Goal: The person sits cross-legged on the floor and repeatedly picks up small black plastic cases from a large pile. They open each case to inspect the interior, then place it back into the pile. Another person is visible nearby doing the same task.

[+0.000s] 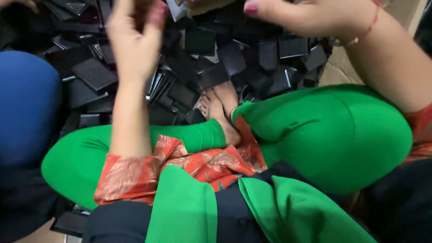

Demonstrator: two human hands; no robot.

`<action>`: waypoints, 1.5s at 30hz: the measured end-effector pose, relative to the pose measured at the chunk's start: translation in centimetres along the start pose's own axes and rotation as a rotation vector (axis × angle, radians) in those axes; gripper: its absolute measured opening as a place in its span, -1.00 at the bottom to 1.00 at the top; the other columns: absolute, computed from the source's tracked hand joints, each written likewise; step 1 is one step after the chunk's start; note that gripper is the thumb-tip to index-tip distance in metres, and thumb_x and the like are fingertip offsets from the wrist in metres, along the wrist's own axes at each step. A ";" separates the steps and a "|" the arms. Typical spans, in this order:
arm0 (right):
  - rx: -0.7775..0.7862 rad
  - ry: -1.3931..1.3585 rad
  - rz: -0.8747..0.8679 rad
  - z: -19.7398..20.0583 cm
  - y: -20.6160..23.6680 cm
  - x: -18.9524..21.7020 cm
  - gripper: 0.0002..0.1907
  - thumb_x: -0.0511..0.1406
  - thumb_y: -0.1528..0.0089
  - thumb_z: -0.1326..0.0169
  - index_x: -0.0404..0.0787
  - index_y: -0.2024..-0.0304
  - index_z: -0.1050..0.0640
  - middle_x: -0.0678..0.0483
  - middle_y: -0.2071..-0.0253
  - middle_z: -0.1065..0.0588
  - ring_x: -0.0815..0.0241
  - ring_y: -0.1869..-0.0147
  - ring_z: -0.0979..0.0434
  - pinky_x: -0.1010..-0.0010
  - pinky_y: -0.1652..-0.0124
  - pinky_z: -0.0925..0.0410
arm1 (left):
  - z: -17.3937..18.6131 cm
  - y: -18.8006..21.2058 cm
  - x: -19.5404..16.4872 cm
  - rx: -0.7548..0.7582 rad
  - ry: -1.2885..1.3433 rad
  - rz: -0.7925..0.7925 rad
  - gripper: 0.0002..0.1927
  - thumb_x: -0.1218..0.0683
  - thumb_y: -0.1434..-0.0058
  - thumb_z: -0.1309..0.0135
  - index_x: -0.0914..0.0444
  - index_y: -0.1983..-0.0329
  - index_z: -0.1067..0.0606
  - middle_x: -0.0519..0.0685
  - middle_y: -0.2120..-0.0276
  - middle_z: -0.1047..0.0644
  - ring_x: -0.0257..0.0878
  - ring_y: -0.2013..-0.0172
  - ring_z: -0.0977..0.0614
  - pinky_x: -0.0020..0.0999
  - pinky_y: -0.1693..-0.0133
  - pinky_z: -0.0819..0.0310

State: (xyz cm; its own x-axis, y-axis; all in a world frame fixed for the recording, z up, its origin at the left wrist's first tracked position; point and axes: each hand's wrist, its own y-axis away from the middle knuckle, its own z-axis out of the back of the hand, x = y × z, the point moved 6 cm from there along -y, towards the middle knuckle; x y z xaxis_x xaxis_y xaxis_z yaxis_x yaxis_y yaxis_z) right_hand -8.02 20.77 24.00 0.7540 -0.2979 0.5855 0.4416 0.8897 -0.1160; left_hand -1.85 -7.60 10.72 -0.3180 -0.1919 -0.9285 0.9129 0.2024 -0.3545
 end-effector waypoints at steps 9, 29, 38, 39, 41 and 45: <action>0.228 0.183 -0.236 -23.5 0.8 -13.1 -0.32 -0.07 -0.07 -0.27 -0.18 -0.21 -0.52 -0.30 -0.38 -0.23 -0.34 -0.38 -0.20 -0.11 -0.18 -0.19 | -7.5 6.5 16.7 0.792 -1.231 0.324 -0.17 0.12 0.18 -0.39 0.06 -0.24 -0.38 0.25 -0.42 -0.08 0.36 -0.39 -0.07 0.37 -0.17 -0.13; 0.222 0.062 -0.386 -26.0 8.1 -15.7 0.11 0.07 0.18 -0.40 -0.26 -0.32 -0.34 -0.27 -0.17 -0.40 -0.32 -0.14 -0.46 -0.02 -0.04 -0.36 | -3.0 -8.4 18.7 0.242 -1.126 0.250 -0.08 -0.16 -0.29 -0.24 0.31 -0.50 -0.07 0.13 -0.43 -0.16 0.24 -0.42 -0.08 0.32 -0.30 0.03; 0.433 -0.111 -0.676 -28.5 8.7 -18.6 -0.37 0.07 -0.07 -0.24 -0.10 -0.07 -0.54 -0.04 0.03 -0.61 -0.07 0.15 -0.65 0.15 0.14 -0.45 | -5.9 -2.0 19.9 0.356 -1.249 0.455 -0.04 0.08 -0.15 -0.13 0.39 -0.57 0.00 0.23 -0.30 -0.31 0.16 -0.23 -0.39 0.07 -0.20 -0.32; 0.455 -0.117 -0.717 -28.8 8.8 -18.8 -0.29 0.02 -0.05 -0.24 -0.03 -0.22 -0.50 -0.12 0.23 -0.67 -0.07 0.19 -0.65 0.14 0.17 -0.45 | -5.9 -1.2 19.0 0.366 -1.318 0.377 -0.13 0.06 -0.16 -0.15 0.35 -0.50 -0.09 0.16 -0.20 -0.38 0.12 -0.15 -0.45 0.06 -0.13 -0.37; 0.386 -0.145 -0.633 -28.6 8.3 -18.6 -0.45 -0.07 -0.01 -0.26 -0.12 -0.02 -0.58 -0.08 0.26 -0.64 -0.08 0.21 -0.64 0.14 0.21 -0.45 | -5.5 0.3 17.6 0.422 -1.340 0.333 -0.34 0.03 -0.15 -0.17 0.30 -0.31 -0.29 0.11 -0.07 -0.50 0.10 -0.06 -0.53 0.05 -0.02 -0.45; 0.246 -0.162 -0.479 -25.8 6.8 -17.9 -0.66 -0.20 -0.05 -0.19 -0.16 0.15 -0.66 -0.08 0.29 -0.64 -0.03 0.23 -0.69 0.21 0.17 -0.50 | -4.9 1.6 15.5 0.549 -1.026 0.555 -0.56 -0.07 -0.17 -0.16 0.18 -0.08 -0.55 0.21 0.07 -0.60 0.19 0.02 -0.61 0.05 -0.02 -0.50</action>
State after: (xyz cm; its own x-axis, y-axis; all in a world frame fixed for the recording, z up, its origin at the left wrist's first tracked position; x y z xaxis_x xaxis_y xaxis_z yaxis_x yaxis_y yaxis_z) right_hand -5.97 23.22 -7.95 0.4044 -0.6488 0.6446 0.5752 0.7284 0.3722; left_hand -6.54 -5.56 -4.82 0.2535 -0.9055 -0.3404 0.9220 0.1197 0.3683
